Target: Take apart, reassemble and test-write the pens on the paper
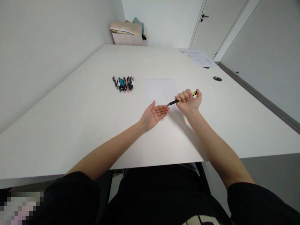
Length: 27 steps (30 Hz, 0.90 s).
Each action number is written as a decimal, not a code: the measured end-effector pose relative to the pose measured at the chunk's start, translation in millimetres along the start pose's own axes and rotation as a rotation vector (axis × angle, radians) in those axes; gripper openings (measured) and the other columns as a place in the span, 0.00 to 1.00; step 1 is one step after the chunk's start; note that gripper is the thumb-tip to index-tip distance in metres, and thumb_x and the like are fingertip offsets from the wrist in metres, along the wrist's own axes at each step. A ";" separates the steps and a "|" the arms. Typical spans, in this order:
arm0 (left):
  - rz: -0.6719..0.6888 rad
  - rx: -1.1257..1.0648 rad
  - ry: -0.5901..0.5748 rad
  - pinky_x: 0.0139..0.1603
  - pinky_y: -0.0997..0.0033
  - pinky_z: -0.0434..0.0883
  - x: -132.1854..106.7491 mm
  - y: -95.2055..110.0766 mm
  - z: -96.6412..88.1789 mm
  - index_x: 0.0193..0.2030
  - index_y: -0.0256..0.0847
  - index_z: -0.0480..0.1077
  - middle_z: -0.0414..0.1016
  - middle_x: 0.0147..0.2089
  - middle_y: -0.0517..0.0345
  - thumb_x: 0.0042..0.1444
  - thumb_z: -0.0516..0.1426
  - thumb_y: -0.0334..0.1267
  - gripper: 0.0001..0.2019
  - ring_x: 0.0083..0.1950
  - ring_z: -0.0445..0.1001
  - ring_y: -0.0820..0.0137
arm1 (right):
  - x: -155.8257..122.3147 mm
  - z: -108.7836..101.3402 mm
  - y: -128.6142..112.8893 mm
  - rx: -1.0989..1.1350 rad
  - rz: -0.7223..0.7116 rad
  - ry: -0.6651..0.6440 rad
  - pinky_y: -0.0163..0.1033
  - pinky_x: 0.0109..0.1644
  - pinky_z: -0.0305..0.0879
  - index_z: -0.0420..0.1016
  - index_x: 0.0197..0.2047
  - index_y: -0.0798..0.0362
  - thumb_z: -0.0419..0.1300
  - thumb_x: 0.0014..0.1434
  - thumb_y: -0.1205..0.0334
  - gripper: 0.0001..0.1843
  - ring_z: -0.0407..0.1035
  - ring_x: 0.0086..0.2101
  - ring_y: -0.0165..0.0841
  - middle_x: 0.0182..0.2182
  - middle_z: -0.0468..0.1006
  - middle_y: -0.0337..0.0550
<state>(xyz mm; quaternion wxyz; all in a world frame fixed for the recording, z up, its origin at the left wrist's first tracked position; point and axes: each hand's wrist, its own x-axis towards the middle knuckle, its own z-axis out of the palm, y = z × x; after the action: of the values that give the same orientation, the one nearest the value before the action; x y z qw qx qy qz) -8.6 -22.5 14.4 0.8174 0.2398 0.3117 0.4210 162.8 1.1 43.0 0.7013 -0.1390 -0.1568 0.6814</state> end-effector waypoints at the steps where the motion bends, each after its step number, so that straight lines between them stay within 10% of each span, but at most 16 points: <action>1: 0.000 0.001 -0.005 0.49 0.67 0.70 -0.1 -0.1 -0.1 0.33 0.29 0.75 0.79 0.36 0.42 0.65 0.42 0.48 0.28 0.39 0.78 0.65 | -0.6 0.8 0.2 -0.004 -0.001 0.000 0.34 0.21 0.53 0.39 0.18 0.51 0.45 0.57 0.38 0.30 0.41 0.15 0.24 0.12 0.44 0.30; 27: 0.000 0.007 0.004 0.49 0.66 0.70 -0.3 -0.2 0.0 0.32 0.30 0.75 0.78 0.37 0.42 0.64 0.42 0.49 0.28 0.39 0.77 0.66 | -3.2 5.0 1.1 -0.205 -0.070 0.030 0.35 0.21 0.54 0.40 0.18 0.51 0.47 0.53 0.32 0.33 0.42 0.15 0.25 0.12 0.45 0.30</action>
<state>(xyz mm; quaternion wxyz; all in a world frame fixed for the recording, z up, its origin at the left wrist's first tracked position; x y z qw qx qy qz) -8.7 -22.9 14.3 0.8158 0.2417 0.3149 0.4206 159.7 -2.2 47.0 0.7089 -0.2147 -0.2202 0.6347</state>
